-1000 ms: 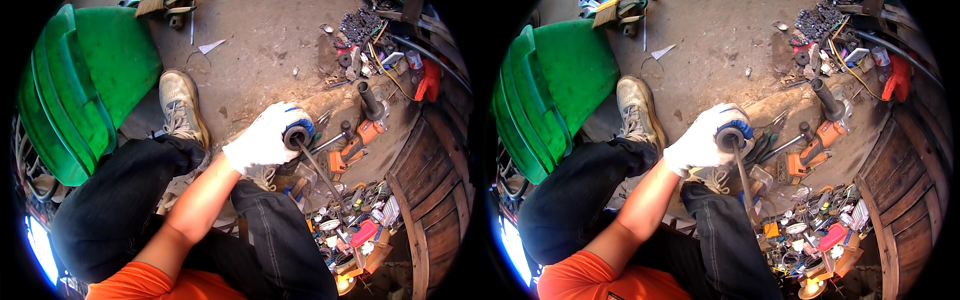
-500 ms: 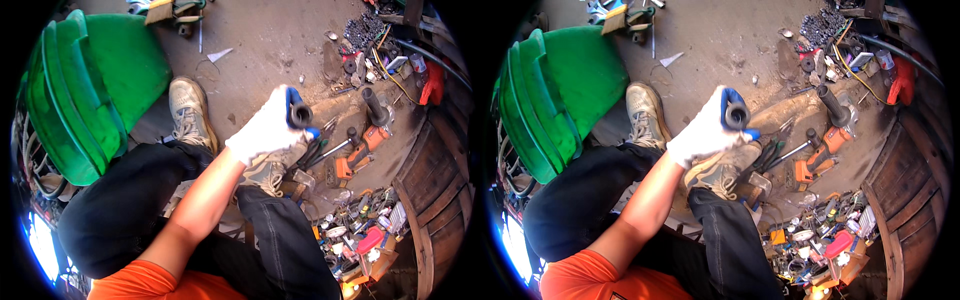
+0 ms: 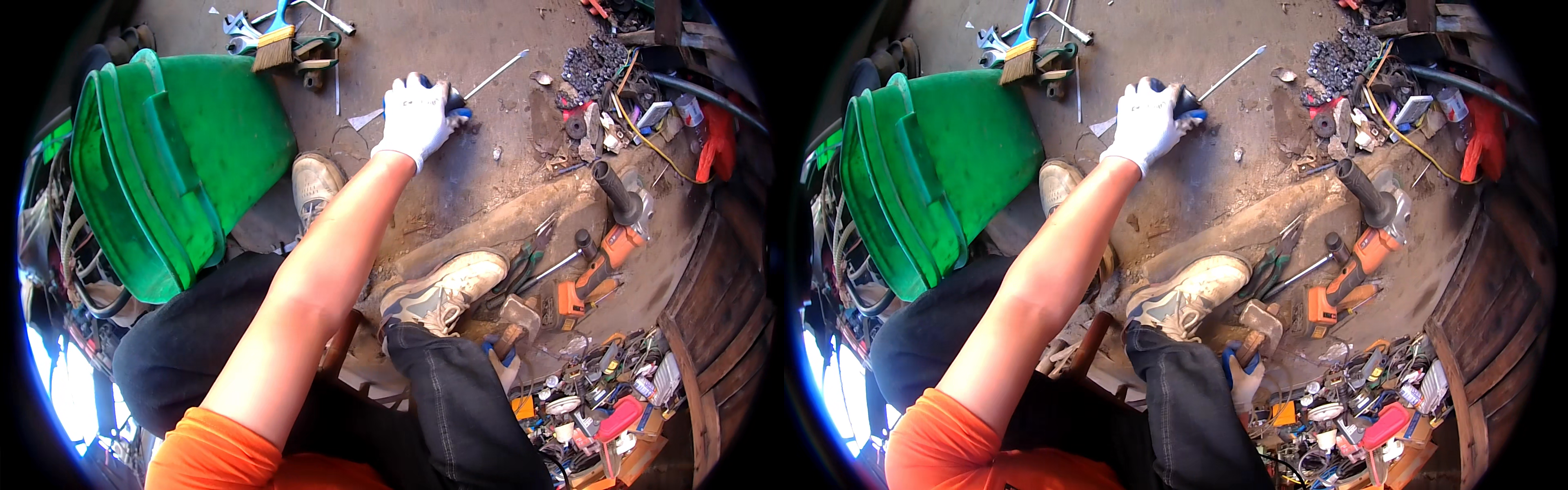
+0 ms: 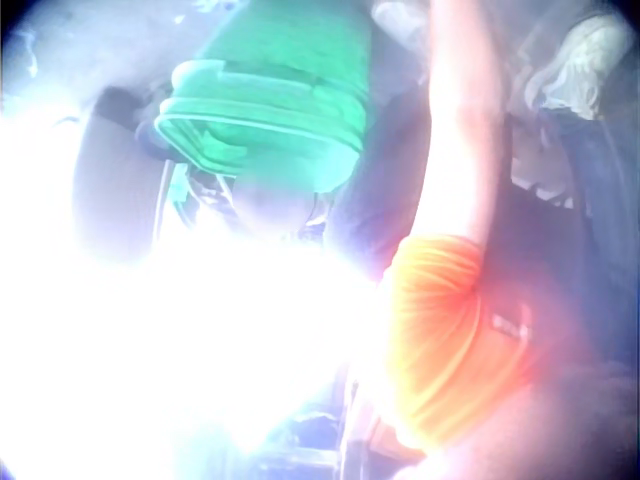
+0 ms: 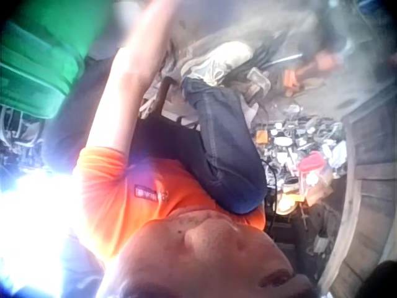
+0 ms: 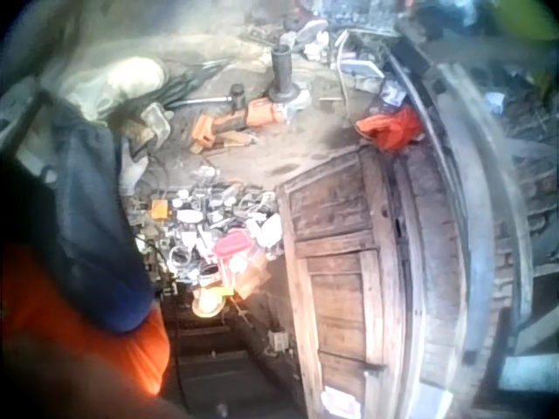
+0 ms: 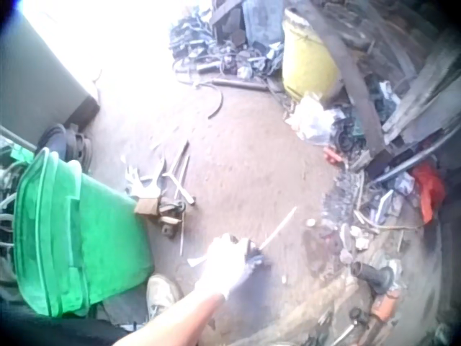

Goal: The person sits on the floor and uses a hammer and a metal rod to repeatedly strike the interior of a small cylindrical metal part. They also use pliers to manipulate the object and a power drill to work on it.

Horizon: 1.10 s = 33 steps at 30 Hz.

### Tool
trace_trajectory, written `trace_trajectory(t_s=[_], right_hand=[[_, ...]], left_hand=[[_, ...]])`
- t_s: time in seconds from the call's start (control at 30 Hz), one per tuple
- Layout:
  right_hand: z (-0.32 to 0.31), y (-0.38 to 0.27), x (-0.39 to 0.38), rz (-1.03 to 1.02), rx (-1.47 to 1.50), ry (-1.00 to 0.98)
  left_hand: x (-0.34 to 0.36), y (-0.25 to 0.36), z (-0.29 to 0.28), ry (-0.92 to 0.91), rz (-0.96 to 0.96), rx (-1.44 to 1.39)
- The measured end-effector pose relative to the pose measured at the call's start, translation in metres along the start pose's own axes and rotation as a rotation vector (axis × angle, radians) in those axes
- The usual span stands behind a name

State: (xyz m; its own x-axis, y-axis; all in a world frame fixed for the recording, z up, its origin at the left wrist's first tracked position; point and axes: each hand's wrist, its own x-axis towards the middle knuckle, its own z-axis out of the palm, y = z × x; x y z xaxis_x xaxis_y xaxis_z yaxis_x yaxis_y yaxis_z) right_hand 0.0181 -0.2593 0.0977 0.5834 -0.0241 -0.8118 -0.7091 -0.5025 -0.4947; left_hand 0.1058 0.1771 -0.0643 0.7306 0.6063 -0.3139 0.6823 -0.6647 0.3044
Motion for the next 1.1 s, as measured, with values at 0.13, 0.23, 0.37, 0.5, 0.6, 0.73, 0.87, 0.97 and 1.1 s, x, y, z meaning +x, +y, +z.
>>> trace_trajectory(t_s=[0.13,0.23,0.37,0.5,0.6,0.73,0.87,0.97,1.1], right_hand=[[0.013,-0.074,0.009,-0.087,-0.14,-0.105],[0.041,-0.133,0.033,-0.079,-0.119,-0.196],[0.102,-0.202,0.094,-0.529,-0.322,-0.281],[0.164,-0.258,0.163,-0.516,-0.872,-0.273],[0.211,-0.275,0.192,-0.932,-1.051,-0.186],[0.25,-0.294,0.195,-0.795,-1.184,-0.217],[0.245,-0.313,0.172,-0.97,-1.13,-0.139],[0.236,-0.311,0.171,-1.268,-0.957,-0.309],[0.252,-0.282,0.206,-0.78,-1.472,-0.232]], left_hand=[[-0.016,-0.006,0.021,0.18,-0.1,-0.142],[-0.021,-0.016,0.029,0.298,-0.12,-0.096],[-0.018,-0.028,0.026,0.281,-0.106,-0.101],[-0.013,-0.034,0.023,0.141,-0.091,-0.173],[-0.01,-0.037,0.024,0.136,-0.082,-0.127],[-0.008,-0.041,0.028,0.099,-0.05,-0.005],[-0.008,-0.043,0.035,0.092,-0.042,0.021],[-0.008,-0.044,0.039,0.117,-0.046,-0.033],[-0.005,-0.045,0.037,0.105,-0.008,-0.01]])
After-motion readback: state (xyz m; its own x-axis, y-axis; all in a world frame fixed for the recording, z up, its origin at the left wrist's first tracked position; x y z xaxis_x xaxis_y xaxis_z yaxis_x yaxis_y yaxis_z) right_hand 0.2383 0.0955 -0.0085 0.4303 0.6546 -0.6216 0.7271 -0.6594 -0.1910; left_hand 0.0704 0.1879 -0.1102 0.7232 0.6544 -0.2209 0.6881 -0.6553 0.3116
